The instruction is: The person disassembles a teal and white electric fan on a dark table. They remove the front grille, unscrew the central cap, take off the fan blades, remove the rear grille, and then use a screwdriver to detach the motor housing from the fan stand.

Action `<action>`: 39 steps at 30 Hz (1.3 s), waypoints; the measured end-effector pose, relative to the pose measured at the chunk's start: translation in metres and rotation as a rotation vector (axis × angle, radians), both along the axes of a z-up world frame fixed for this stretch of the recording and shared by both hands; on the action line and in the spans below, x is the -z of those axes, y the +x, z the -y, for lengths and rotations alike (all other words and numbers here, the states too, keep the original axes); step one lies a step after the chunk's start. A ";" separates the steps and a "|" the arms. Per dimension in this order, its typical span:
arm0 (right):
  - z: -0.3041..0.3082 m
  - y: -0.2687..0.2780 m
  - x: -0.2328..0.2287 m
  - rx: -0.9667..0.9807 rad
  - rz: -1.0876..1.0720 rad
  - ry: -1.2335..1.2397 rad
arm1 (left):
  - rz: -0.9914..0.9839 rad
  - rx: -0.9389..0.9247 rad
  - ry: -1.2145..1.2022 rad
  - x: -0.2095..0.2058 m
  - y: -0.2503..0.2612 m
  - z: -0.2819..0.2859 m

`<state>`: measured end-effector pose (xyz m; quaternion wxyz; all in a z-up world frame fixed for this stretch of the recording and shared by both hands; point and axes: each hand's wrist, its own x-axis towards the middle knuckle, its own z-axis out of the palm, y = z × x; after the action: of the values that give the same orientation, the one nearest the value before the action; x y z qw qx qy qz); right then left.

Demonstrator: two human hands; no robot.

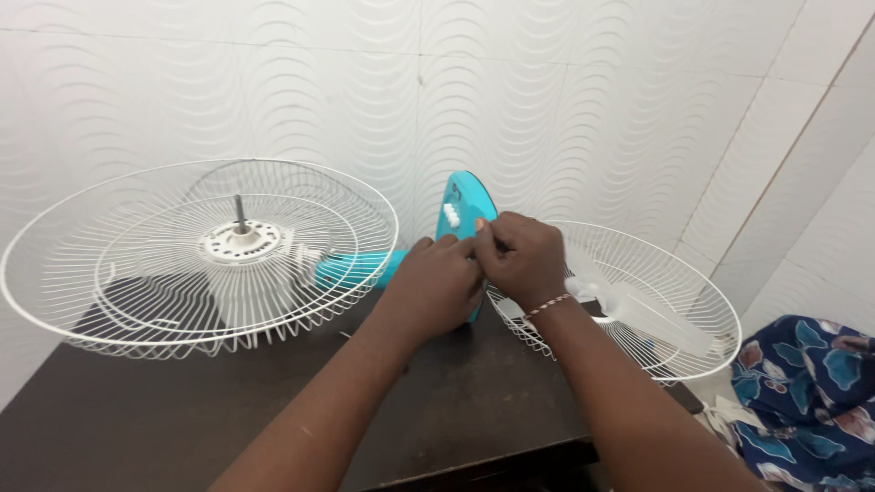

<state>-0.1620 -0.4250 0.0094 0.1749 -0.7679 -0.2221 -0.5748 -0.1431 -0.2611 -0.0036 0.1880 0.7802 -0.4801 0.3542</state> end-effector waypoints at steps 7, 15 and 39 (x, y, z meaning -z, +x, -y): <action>-0.054 0.013 -0.008 -0.064 -0.113 0.089 | -0.007 -0.170 0.071 -0.032 0.000 -0.055; -0.103 0.023 -0.002 -0.108 -0.288 0.025 | -0.053 -0.622 0.207 -0.055 0.031 -0.127; -0.182 0.018 -0.028 -0.363 -1.010 -0.516 | -0.562 -0.717 0.301 -0.046 0.085 -0.196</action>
<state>-0.1441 -0.2434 0.0375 0.1619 -0.9138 -0.3716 -0.0267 -0.0581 -0.0653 0.0427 0.0617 0.9806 -0.1574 0.0987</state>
